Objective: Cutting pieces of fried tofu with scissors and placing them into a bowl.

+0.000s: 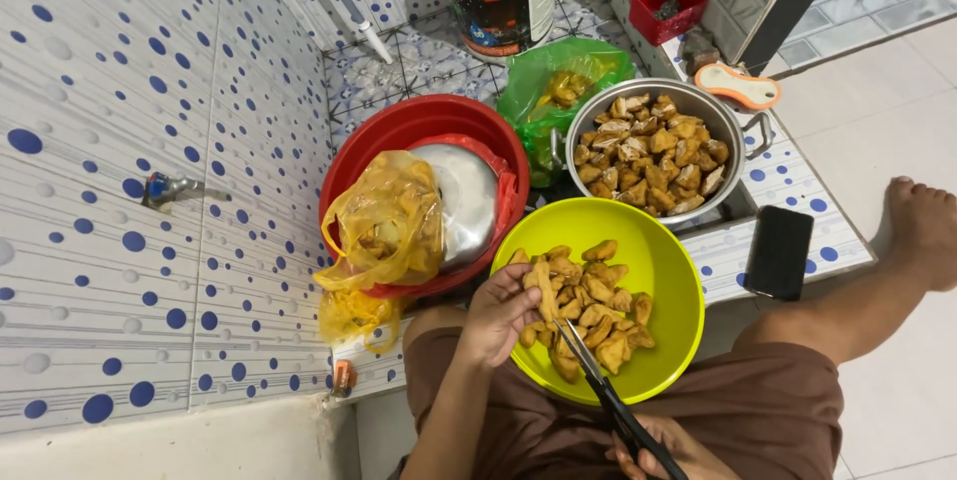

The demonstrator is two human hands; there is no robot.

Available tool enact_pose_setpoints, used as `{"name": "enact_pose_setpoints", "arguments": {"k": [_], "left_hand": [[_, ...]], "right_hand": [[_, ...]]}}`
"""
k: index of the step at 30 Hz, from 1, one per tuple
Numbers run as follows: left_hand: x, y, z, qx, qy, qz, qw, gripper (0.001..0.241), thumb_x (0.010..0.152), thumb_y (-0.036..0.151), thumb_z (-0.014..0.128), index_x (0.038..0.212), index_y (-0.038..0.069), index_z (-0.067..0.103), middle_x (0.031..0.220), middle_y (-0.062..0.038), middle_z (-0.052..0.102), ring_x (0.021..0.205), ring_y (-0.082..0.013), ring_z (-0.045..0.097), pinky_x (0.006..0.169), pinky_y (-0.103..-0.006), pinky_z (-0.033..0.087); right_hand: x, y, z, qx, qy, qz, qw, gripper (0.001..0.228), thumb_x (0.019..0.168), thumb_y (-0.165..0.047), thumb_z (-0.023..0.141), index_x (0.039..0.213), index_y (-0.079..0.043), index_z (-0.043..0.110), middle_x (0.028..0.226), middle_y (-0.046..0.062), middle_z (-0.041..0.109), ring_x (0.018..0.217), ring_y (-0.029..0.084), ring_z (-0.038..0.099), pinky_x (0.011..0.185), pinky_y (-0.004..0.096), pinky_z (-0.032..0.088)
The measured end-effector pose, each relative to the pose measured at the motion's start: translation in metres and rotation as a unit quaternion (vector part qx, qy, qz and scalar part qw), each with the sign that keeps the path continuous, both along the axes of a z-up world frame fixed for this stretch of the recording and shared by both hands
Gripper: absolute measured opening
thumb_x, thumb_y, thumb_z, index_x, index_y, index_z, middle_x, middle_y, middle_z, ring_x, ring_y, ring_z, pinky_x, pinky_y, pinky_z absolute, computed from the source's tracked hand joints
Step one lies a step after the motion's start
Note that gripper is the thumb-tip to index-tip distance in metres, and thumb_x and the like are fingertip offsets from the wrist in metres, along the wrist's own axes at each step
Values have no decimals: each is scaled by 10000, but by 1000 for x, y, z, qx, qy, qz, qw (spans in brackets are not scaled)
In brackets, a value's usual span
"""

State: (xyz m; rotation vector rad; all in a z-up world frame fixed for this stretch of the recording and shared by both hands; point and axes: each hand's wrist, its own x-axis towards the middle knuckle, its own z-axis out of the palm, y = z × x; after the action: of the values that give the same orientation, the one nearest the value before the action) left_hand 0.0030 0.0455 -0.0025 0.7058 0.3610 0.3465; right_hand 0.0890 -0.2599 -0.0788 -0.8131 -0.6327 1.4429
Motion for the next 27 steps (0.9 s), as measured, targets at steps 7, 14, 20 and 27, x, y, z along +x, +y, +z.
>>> {"name": "enact_pose_setpoints", "arguments": {"k": [7,14,20,27], "left_hand": [[5,-8,0,22,-17,21,999,351,928,-78,675,1266,-24,593,1048,-106,621,830,-137,610,725,-251,555],[7,-17,-3,59,10,26,998,376,927,-68,686,1286,-32,579,995,-105,641,733,-100,582,658,-183,489],[7,-18,-6,45,23,26,998,424,915,-62,697,1308,-33,542,1016,-113,622,800,-144,645,740,-237,566],[6,-18,-5,48,21,24,998,429,908,-69,704,1305,-38,545,1012,-124,632,800,-151,660,750,-236,579]], "right_hand": [[2,3,4,-10,55,-4,998,437,895,-323,802,975,90,680,639,105,638,593,154,557,641,256,425],[2,6,13,-21,23,-32,999,427,863,-347,798,899,61,677,604,76,612,558,164,603,926,409,558],[-1,6,1,-55,45,-61,996,452,828,-368,819,852,64,687,524,85,599,473,174,567,908,432,570],[-4,3,-20,-71,55,-79,993,299,862,-210,793,792,54,673,480,86,574,410,167,525,817,435,609]]}}
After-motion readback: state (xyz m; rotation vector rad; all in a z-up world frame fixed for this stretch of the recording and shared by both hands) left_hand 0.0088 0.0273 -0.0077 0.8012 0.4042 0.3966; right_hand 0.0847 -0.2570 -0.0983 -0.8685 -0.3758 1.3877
